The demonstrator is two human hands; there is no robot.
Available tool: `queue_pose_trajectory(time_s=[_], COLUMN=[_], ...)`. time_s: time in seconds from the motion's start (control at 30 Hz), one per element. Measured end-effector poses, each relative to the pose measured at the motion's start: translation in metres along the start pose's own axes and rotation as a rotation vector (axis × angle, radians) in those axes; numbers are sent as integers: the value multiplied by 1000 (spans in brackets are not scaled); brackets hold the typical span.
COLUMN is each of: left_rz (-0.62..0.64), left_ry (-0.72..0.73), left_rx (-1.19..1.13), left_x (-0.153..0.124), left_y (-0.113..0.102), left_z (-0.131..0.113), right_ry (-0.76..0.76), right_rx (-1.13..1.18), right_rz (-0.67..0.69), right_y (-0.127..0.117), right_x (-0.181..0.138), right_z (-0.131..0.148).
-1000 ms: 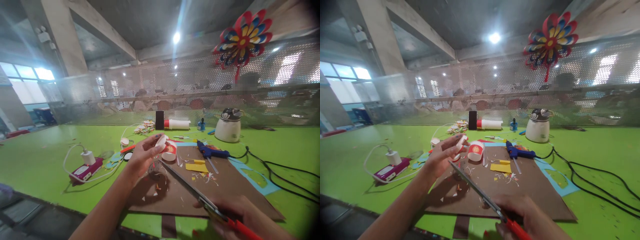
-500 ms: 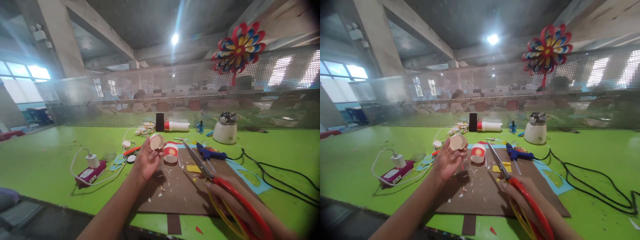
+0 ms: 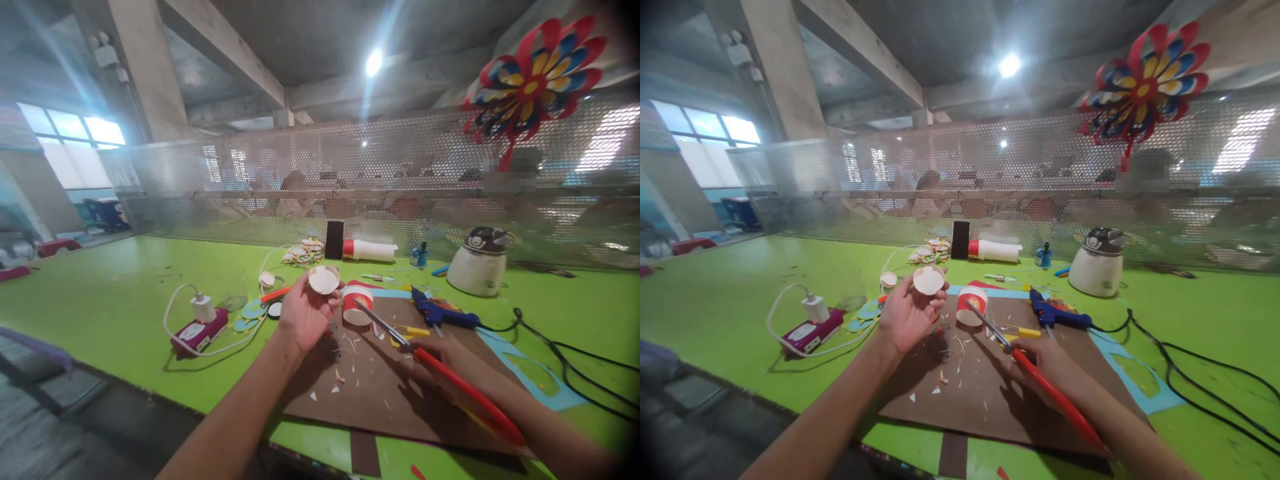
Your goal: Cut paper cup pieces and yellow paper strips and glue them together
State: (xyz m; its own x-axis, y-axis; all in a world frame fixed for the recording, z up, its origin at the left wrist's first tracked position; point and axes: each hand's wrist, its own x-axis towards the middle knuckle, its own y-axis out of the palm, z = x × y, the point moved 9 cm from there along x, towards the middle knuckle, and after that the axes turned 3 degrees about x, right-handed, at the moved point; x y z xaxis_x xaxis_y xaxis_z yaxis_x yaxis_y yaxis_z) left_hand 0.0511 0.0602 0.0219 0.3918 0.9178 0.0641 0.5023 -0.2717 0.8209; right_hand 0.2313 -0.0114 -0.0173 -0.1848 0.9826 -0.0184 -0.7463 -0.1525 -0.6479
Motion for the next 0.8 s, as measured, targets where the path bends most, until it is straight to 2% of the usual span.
queue_pose_trajectory(time_s=[0.13, 0.27, 0.5, 0.67, 0.8], left_rz=[5, -4, -18, -94, -102], left_ry=[-37, -113, -194, -150, -103], left_rx=[25, 44, 58, 135, 143], left_x=[3, 7, 9, 8, 4], left_y=[-3, -8, -13, -19, -12], left_z=[5, 16, 29, 26, 23], right_ry=[-65, -50, -2, 20, 28], right_rx=[-91, -163, -217, -222, -224], right_rz=[-35, -57, 10, 10, -15], right_y=[-9, -14, -7, -4, -5], right_x=[-2, -4, -10, -12, -14], right_z=[4, -1, -5, -4, -1])
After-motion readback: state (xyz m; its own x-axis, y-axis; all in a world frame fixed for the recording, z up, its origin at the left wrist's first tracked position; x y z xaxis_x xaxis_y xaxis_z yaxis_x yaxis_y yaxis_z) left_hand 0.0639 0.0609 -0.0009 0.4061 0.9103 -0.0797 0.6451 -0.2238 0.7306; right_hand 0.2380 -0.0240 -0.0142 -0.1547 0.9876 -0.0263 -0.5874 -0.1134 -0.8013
